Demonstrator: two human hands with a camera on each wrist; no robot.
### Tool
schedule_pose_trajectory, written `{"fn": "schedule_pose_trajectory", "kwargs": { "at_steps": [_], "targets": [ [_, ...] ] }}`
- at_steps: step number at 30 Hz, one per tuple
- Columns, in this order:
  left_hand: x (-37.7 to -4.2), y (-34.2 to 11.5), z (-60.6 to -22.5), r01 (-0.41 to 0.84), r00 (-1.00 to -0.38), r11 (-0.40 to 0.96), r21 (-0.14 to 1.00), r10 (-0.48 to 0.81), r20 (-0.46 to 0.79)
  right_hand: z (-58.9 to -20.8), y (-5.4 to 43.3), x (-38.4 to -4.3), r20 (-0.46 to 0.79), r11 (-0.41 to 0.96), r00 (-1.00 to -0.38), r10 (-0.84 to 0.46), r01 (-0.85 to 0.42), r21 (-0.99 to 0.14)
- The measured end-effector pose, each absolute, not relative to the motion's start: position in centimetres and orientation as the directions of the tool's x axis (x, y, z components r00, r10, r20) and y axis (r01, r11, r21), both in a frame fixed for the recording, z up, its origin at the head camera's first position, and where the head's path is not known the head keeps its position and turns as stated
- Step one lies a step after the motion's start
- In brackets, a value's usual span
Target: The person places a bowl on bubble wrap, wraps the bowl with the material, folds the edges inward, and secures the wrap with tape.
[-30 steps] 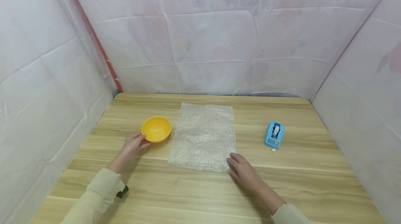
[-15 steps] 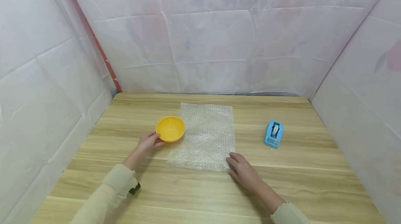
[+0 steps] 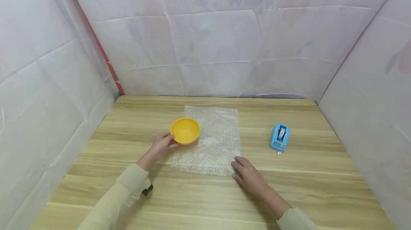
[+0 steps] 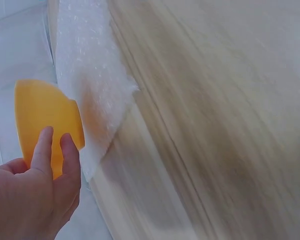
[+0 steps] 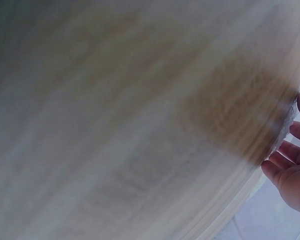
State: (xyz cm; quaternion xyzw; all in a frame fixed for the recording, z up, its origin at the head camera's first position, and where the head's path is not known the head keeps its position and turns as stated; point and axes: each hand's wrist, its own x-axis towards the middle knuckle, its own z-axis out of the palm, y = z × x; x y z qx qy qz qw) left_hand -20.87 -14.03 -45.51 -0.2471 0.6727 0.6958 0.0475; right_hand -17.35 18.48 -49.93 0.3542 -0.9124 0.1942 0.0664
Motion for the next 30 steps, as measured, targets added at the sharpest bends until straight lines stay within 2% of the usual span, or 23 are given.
{"fn": "schedule_pose_trajectory", "kwargs": {
  "at_steps": [30],
  "targets": [
    [-23.8, -7.3, -44.9, -0.403, -0.884, -0.067, 0.913, -0.232, -0.407, -49.8, 18.4, -17.4, 0.258, 0.672, -0.746, -0.614, -0.666, -0.323]
  ]
}}
